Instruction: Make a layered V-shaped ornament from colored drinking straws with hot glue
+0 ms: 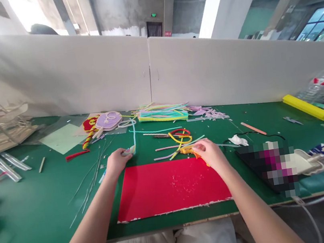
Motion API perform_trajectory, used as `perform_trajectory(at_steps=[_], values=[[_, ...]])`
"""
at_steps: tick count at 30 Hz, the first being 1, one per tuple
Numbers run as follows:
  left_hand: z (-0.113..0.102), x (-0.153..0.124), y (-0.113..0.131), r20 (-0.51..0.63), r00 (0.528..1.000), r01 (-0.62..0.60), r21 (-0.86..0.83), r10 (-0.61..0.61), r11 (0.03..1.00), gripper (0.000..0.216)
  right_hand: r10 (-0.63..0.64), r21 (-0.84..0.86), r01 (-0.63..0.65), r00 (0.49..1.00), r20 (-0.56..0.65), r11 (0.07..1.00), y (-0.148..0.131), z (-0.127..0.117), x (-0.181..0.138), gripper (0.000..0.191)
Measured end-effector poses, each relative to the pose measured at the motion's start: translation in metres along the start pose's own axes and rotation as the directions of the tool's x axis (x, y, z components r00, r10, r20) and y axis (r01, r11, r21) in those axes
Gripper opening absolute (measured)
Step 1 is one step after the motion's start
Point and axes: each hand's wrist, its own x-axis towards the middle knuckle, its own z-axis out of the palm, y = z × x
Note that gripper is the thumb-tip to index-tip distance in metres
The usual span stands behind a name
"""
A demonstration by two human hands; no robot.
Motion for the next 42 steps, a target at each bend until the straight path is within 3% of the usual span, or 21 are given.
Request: perform_trajectory(at_steps=[3, 7, 11, 15, 19, 25, 28, 30, 35, 37, 39, 42], values=[[-0.001, 0.001, -0.007, 0.009, 1.000, 0.027, 0.068, -0.028, 0.997, 0.021, 0.033, -0.194, -0.037, 0.999, -0.024, 0.980, 0.021, -0.008, -0.002, 0.024], [-0.005, -0.003, -0.002, 0.022, 1.000, 0.007, 0.217, -0.012, 0.976, 0.026, 0.044, -0.325, -0.024, 0.998, 0.054, 0.946, 0.033, -0.003, -0.005, 0.023], [-0.007, -0.007, 0.009, 0.005, 0.997, -0.074, 0.422, 0.079, 0.904, 0.037, 0.031, -0.396, 0.001, 0.997, 0.075, 0.918, 0.033, 0.004, -0.004, 0.023], [-0.004, -0.006, 0.012, 0.086, 0.989, -0.148, 0.451, 0.122, 0.880, 0.032, 0.017, -0.425, 0.013, 0.998, 0.067, 0.905, 0.034, 0.009, -0.004, 0.026], [-0.002, -0.004, 0.009, 0.097, 0.989, -0.147, 0.457, 0.115, 0.877, 0.028, -0.050, -0.415, 0.068, 0.997, 0.054, 0.907, 0.035, 0.012, -0.006, 0.035], [-0.007, -0.005, 0.010, 0.076, 0.994, -0.109, 0.537, 0.080, 0.837, 0.029, -0.170, -0.391, 0.133, 0.983, -0.062, 0.911, 0.032, -0.018, 0.010, 0.051], [-0.012, -0.008, 0.017, 0.071, 0.993, -0.120, 0.584, 0.097, 0.803, 0.030, -0.229, -0.491, 0.147, 0.967, -0.111, 0.859, 0.030, -0.042, 0.035, 0.050], [-0.014, -0.009, 0.022, 0.056, 0.992, -0.126, 0.607, 0.115, 0.785, 0.031, -0.198, -0.604, 0.088, 0.973, -0.117, 0.792, 0.029, -0.053, 0.054, 0.044], [-0.015, -0.009, 0.042, 0.022, 0.974, -0.204, 0.517, 0.225, 0.831, 0.028, -0.074, -0.710, -0.037, 0.989, -0.124, 0.703, 0.034, -0.053, 0.092, 0.031], [-0.010, -0.010, 0.058, 0.101, 0.949, -0.313, 0.381, 0.298, 0.870, 0.027, -0.021, -0.723, -0.070, 0.993, -0.117, 0.687, 0.038, -0.042, 0.102, 0.029], [0.001, -0.015, 0.080, 0.182, 0.908, -0.415, 0.259, 0.377, 0.873, 0.026, 0.040, -0.732, -0.113, 0.992, -0.117, 0.672, 0.043, -0.030, 0.109, 0.027], [0.029, -0.034, 0.116, 0.239, 0.879, -0.464, 0.233, 0.412, 0.855, 0.032, 0.121, -0.735, -0.192, 0.981, -0.149, 0.650, 0.049, -0.011, 0.115, 0.029]])
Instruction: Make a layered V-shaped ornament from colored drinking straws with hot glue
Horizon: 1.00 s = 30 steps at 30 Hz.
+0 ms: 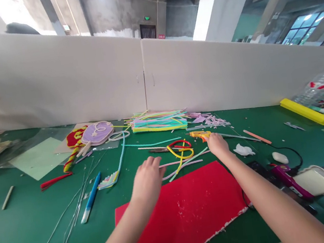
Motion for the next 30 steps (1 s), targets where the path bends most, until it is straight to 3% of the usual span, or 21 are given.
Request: perform_trajectory(at_steps=[4, 6, 9, 19, 30], values=[[0.038, -0.008, 0.048, 0.005, 1.000, 0.006, 0.011, -0.006, 1.000, 0.055, 0.060, -0.011, -0.060, 0.998, 0.019, 0.998, -0.009, 0.011, -0.003, 0.033], [0.054, -0.013, 0.055, 0.036, 0.998, -0.054, 0.007, 0.054, 0.999, 0.059, 0.063, -0.017, -0.063, 0.998, 0.018, 0.998, -0.009, 0.010, -0.007, 0.033], [0.068, -0.017, 0.047, 0.078, 0.983, -0.165, -0.039, 0.167, 0.986, 0.056, 0.059, -0.035, -0.058, 0.998, 0.011, 0.998, -0.004, 0.004, -0.015, 0.032], [0.060, -0.018, 0.000, 0.058, 0.920, -0.368, -0.205, 0.387, 0.907, 0.042, 0.003, -0.122, -0.001, 1.000, 0.013, 0.993, 0.029, -0.015, -0.027, 0.028], [0.050, -0.016, -0.013, 0.102, 0.873, -0.418, -0.350, 0.478, 0.838, 0.042, -0.052, -0.093, 0.057, 0.997, 0.060, 0.994, 0.040, 0.008, -0.014, 0.026]])
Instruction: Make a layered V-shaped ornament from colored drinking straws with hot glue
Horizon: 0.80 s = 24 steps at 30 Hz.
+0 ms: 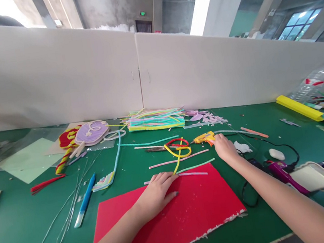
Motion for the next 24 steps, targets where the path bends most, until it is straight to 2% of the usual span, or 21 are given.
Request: perform_trajectory(at_steps=[4, 7, 10, 13, 16, 20, 24], values=[[0.001, 0.000, 0.000, -0.016, 0.999, 0.035, -0.003, -0.035, 0.999, 0.040, -0.026, 0.044, 0.026, 1.000, 0.005, 0.999, -0.003, 0.002, 0.005, 0.027], [-0.001, 0.004, 0.001, -0.073, 0.992, 0.105, -0.025, -0.107, 0.994, 0.034, -0.048, 0.060, 0.050, 0.998, -0.028, 0.997, -0.013, -0.008, 0.004, 0.033], [-0.006, 0.012, 0.000, -0.146, 0.976, 0.155, -0.056, -0.162, 0.986, 0.023, -0.165, 0.096, 0.172, 0.984, -0.070, 0.980, -0.031, -0.022, -0.002, 0.035], [-0.009, 0.022, -0.002, -0.196, 0.956, 0.216, -0.042, -0.220, 0.976, 0.012, -0.404, 0.178, 0.401, 0.915, -0.025, 0.899, -0.056, -0.032, -0.007, 0.022], [-0.008, 0.030, -0.004, -0.228, 0.926, 0.312, 0.014, -0.301, 0.950, 0.009, -0.533, 0.235, 0.513, 0.845, 0.027, 0.825, -0.076, -0.035, -0.010, 0.013], [-0.008, 0.038, -0.005, -0.225, 0.880, 0.439, 0.053, -0.418, 0.897, 0.006, -0.567, 0.244, 0.536, 0.820, 0.076, 0.808, -0.088, -0.032, -0.010, 0.008], [-0.014, 0.042, -0.005, -0.183, 0.883, 0.446, 0.038, -0.433, 0.894, 0.009, -0.565, 0.221, 0.533, 0.816, 0.121, 0.817, -0.091, -0.034, -0.009, 0.004]])
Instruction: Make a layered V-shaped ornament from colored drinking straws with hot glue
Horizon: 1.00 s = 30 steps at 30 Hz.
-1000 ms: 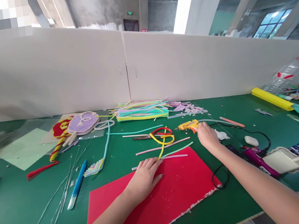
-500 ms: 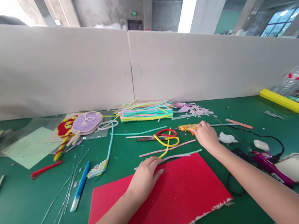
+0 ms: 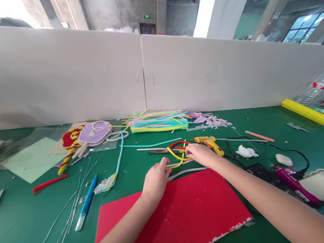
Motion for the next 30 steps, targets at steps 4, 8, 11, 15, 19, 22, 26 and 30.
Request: perform_trajectory(at_steps=[4, 8, 11, 15, 19, 22, 26, 30], values=[[-0.003, 0.002, -0.004, -0.032, 0.995, -0.096, 0.067, 0.098, 0.993, 0.017, -0.027, -0.023, 0.028, 0.999, 0.035, 0.999, -0.003, -0.007, -0.001, 0.008], [-0.001, 0.003, -0.014, -0.105, 0.983, -0.138, 0.136, 0.152, 0.981, 0.017, -0.100, -0.009, 0.101, 0.994, 0.049, 0.995, -0.004, -0.011, -0.007, 0.015], [0.000, 0.003, -0.019, -0.089, 0.984, -0.140, 0.129, 0.152, 0.982, 0.017, -0.160, -0.002, 0.160, 0.985, 0.063, 0.987, -0.003, -0.009, -0.012, 0.014], [-0.002, 0.005, -0.019, -0.048, 0.991, -0.124, 0.088, 0.129, 0.988, 0.020, -0.171, -0.021, 0.172, 0.985, 0.035, 0.985, 0.000, -0.007, -0.015, 0.008], [-0.008, 0.009, -0.024, -0.030, 0.995, -0.091, 0.052, 0.092, 0.995, 0.023, -0.139, -0.035, 0.137, 0.988, -0.062, 0.990, 0.005, -0.014, -0.010, 0.014], [-0.014, 0.012, -0.035, -0.024, 0.996, -0.083, 0.028, 0.084, 0.996, 0.023, -0.132, -0.050, 0.127, 0.984, -0.119, 0.991, 0.009, -0.022, -0.001, 0.013], [-0.024, 0.016, -0.050, -0.045, 0.994, -0.099, 0.062, 0.102, 0.993, 0.022, -0.125, -0.065, 0.115, 0.975, -0.184, 0.991, 0.009, -0.030, 0.012, 0.012], [-0.032, 0.016, -0.059, -0.049, 0.990, -0.123, 0.112, 0.130, 0.986, 0.022, -0.113, -0.081, 0.097, 0.970, -0.216, 0.992, 0.006, -0.031, 0.027, 0.011]])
